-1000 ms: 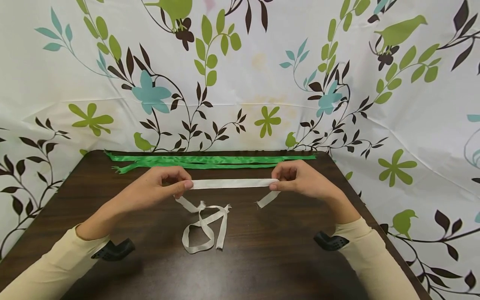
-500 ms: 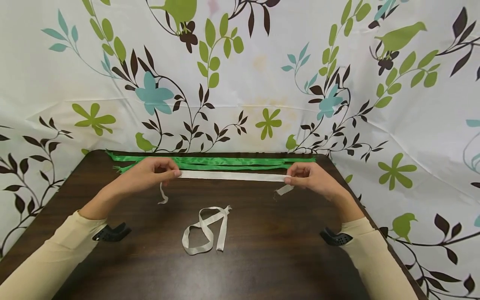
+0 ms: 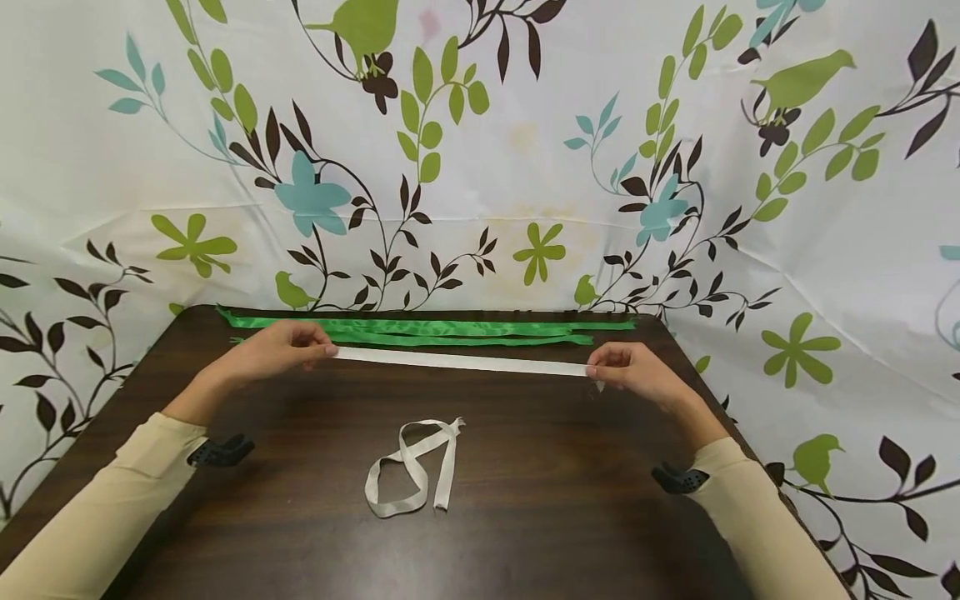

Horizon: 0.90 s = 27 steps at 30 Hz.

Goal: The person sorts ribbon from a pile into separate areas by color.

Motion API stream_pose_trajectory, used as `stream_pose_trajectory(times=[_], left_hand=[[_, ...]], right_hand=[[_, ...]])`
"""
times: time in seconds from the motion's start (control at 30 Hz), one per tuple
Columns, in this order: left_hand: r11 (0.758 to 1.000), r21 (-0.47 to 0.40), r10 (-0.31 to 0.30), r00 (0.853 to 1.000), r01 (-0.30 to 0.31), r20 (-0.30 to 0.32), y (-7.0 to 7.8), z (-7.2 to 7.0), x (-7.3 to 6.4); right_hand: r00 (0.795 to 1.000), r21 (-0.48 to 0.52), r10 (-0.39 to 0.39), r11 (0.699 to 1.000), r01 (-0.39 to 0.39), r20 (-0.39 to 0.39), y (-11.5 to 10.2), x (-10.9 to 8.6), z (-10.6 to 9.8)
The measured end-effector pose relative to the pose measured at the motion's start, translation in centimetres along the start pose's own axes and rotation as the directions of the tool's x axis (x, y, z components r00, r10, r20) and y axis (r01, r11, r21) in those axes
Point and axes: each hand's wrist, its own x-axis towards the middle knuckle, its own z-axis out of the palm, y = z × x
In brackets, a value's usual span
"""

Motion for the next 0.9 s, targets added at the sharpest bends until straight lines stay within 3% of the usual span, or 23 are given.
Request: stream_pose_trajectory(times=[0.1, 0.2, 0.4, 0.53, 0.67, 0.77, 0.9], left_hand=[[0.999, 0.037, -0.013, 1.0, 0.012, 0.024, -0.7, -0.5, -0.1], [0.999, 0.046, -0.021, 0.996, 0.017, 0.091, -1.3, -0.9, -0.3], [0.995, 0.084, -0.061, 0.973, 0.044, 0.221, -2.0, -1.9, -1.0], [0.984, 0.171, -0.095, 0.967, 0.055, 0.237, -2.4, -2.5, -1.4], [0.959, 0.263, -0.169, 0.958, 0.106, 0.231, -2.8, -2.8, -1.4], [0.942, 0.3, -0.229, 0.945, 0.153, 0.235, -2.9, -3.0, -1.5], [0.923, 0.341, -0.265, 0.935, 0.176, 0.234, -2.8, -3.3, -1.7]], right_hand=[[0.999, -0.054, 0.0, 0.999, -0.002, -0.036, 1.7, 0.5, 0.0], [0.998, -0.074, -0.006, 0.997, 0.001, -0.057, 3.1, 0.9, 0.2], [0.998, -0.077, -0.003, 0.997, -0.001, -0.062, 4.8, 1.3, 0.5], [0.998, -0.092, 0.017, 0.996, -0.023, -0.068, 5.2, 1.9, 0.7], [0.995, -0.09, 0.035, 0.995, -0.043, -0.089, 5.6, 2.7, 1.0], [0.995, -0.077, 0.045, 0.996, -0.053, -0.093, 5.7, 3.0, 1.4], [0.995, -0.081, 0.042, 0.996, -0.049, -0.085, 5.7, 3.5, 1.9]])
